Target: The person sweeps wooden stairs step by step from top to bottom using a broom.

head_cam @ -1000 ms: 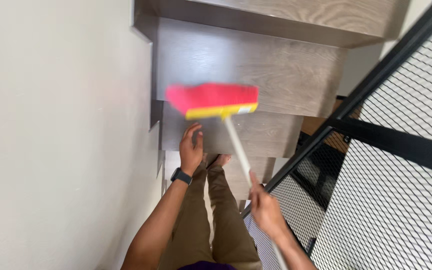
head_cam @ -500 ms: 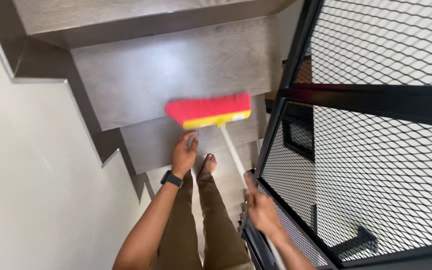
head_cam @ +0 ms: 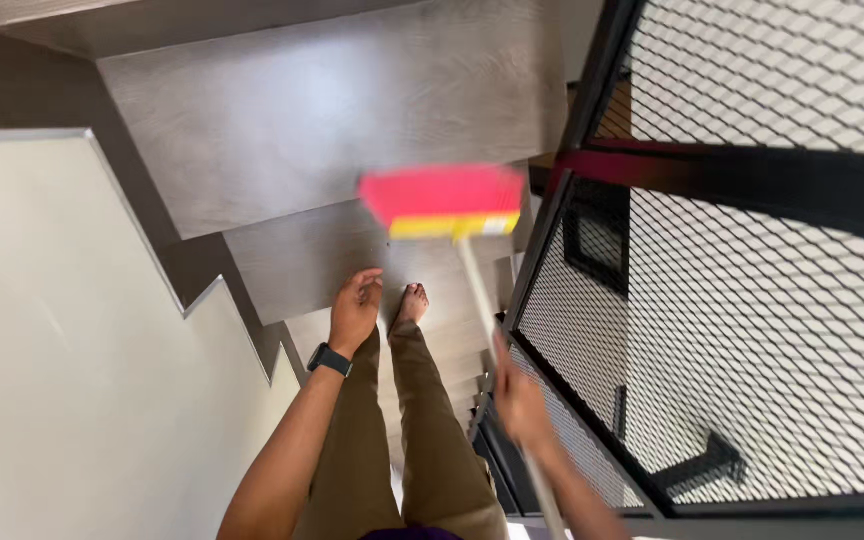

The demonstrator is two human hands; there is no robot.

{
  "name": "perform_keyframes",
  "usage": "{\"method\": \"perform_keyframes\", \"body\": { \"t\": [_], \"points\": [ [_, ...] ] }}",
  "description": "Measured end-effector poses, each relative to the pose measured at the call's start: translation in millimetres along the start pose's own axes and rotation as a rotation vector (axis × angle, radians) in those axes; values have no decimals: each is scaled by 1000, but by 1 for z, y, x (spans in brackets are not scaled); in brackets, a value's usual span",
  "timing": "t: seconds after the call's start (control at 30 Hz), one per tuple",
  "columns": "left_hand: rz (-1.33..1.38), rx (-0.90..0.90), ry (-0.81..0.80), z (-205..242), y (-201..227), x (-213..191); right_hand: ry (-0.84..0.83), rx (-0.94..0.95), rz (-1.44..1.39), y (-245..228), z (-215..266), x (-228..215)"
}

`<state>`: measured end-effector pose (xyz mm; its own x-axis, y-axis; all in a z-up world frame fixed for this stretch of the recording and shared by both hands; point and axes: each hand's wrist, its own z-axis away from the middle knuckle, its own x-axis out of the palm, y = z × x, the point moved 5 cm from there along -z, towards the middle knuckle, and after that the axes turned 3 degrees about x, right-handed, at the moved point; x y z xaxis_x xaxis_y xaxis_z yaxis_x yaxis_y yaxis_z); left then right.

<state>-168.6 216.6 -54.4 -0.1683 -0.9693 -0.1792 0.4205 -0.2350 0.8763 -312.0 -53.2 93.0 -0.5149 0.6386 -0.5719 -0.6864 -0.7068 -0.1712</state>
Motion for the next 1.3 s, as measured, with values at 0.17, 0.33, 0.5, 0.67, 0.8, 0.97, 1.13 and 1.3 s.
{"method": "perform_keyframes", "body": {
  "t": [0.17,0.33,0.5,0.67,0.8,0.97,1.13,1.3],
  "points": [
    [24,-44,56,19,-20,-19,294,-512,150,-25,80,30],
    [11,-185,26,27,-50,-33,48,-253,145,-52,-71,60],
    [-148,3,106,43,-79,-35,65,-271,68,12,-110,130],
    [-37,-102,-8,56,-103,-11,-72,-245,128,135,14,154],
    [-76,-127,-59,52,-103,16,-108,-43,231,120,13,91],
    [-88,-19,-117,32,-101,50,66,-99,220,54,-161,22],
    [-167,27,-200,9,-93,80,199,10,124,110,-176,88],
    [-273,59,-288,-7,-87,103,54,143,-121,112,-94,152]
  ]
}}
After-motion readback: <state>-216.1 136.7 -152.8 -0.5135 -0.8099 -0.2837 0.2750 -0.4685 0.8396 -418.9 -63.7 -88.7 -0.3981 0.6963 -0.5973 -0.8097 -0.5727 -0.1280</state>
